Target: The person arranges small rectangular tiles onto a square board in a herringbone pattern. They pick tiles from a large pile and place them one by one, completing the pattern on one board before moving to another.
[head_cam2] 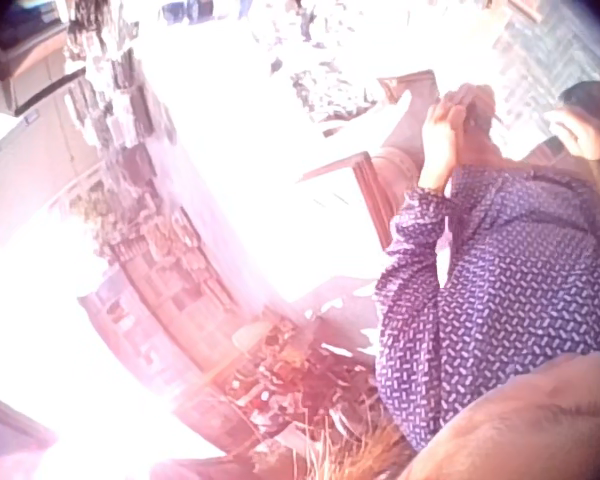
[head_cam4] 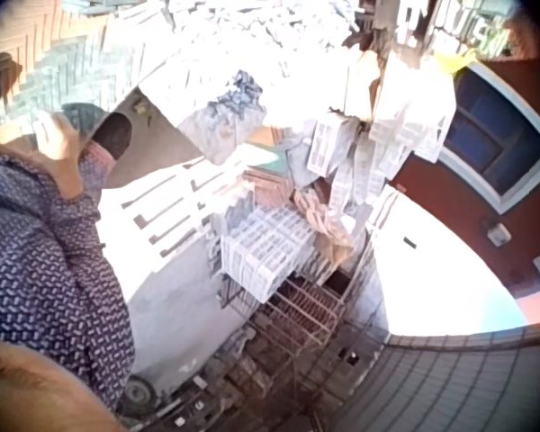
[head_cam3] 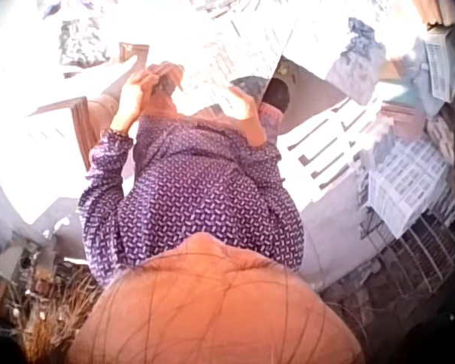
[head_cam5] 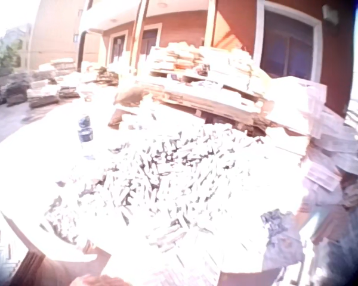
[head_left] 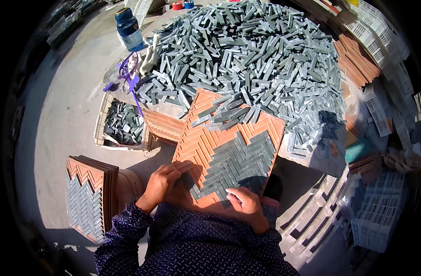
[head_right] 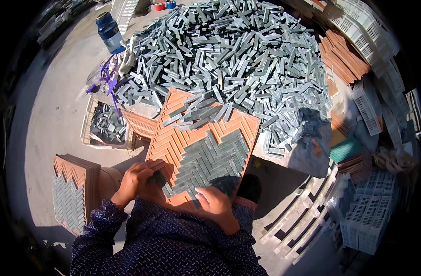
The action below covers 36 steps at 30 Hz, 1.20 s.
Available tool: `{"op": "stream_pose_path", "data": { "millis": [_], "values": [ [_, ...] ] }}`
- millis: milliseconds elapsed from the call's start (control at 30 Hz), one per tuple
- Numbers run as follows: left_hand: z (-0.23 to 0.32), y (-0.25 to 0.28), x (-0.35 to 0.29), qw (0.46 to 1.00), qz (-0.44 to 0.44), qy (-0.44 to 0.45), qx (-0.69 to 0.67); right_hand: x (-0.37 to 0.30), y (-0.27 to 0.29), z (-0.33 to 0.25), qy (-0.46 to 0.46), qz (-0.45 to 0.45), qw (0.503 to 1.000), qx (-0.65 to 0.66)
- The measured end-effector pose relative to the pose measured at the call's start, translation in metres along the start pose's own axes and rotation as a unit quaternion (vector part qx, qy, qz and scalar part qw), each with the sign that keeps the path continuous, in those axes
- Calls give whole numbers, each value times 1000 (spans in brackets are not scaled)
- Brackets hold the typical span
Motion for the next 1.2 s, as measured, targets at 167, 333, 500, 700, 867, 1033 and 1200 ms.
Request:
{"op": "stream_pose_path", "data": {
  "millis": [167, 333, 500, 700, 867, 1033, 1200],
  "values": [
    [7, 13, 72, 999, 49, 4, 18, 3, 3, -5, 4, 2, 1000, 10],
    [-4, 0, 144, 994, 75, -71, 42, 2, 9, -12, 28, 14, 999, -5],
    [-5, 8, 134, 999, 23, -23, 40, -1, 15, -9, 36, 44, 998, -2],
    [-5, 10, 42, 997, 62, -25, 44, -1, 10, -3, -2, 15, 1000, 17],
    [2, 5, 3, 997, 76, 1, 25, 4, 0, 1, -1, -7, 1000, 13],
    [-4, -1, -4, 995, 88, 31, -27, 2, 1, 3, -7, -7, 1000, -6],
    [-3, -1, -10, 995, 93, 39, -19, 2, 0, 2, 1, 6, 1000, -19]
  ]
}}
Point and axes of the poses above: each hand's wrist, its own x-axis towards the middle knuckle, its own y-axis out of the back of the hand, z = x × y, the point moved 2 cm from there along x, towards the middle knuckle, and after that the axes turned 5 degrees about -z, right-handed, at the moved point
